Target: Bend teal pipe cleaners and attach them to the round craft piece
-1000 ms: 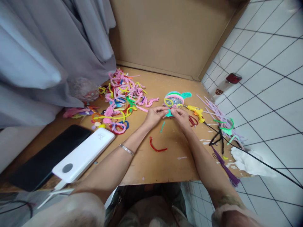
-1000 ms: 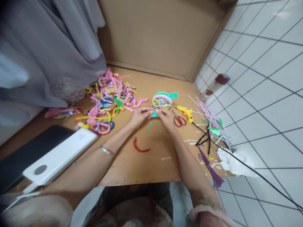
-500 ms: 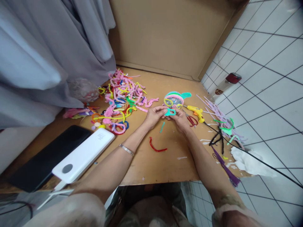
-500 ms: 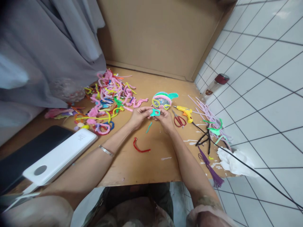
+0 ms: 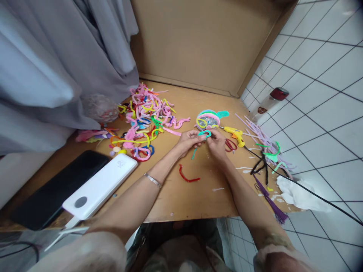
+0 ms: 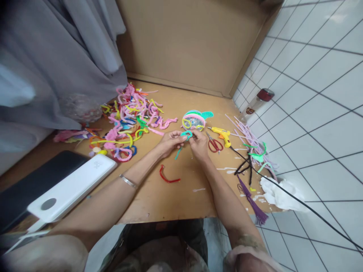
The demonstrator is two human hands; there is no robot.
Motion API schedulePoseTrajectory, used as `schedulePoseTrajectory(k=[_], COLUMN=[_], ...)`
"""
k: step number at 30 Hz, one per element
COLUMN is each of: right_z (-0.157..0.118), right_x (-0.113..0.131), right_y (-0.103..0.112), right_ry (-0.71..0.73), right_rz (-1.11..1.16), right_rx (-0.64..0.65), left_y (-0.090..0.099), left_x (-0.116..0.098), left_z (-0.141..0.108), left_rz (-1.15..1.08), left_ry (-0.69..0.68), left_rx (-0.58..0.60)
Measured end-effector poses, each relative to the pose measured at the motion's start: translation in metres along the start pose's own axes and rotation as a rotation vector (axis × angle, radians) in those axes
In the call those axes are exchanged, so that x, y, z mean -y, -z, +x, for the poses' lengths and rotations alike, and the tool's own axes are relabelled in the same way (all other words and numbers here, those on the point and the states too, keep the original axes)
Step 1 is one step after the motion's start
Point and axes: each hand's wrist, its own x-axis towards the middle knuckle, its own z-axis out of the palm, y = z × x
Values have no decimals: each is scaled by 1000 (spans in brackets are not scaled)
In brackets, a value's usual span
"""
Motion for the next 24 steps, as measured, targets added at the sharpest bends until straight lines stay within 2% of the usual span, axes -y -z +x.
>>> schedulePoseTrajectory(k=[6, 18, 24], right_z=[1, 4, 5], right_x=[-2, -4, -3], right_y=[0, 2, 0], right_ry=[20, -138, -196], right_rz=[-33, 154, 186], right_rx=[-23, -8, 7], left_y=[-4, -1, 1], left_x=[2, 0, 1], left_z=[-1, 0, 2], left_rz=[-28, -42, -27], left_ry=[-11, 39, -4], left_rx=[9, 40, -6])
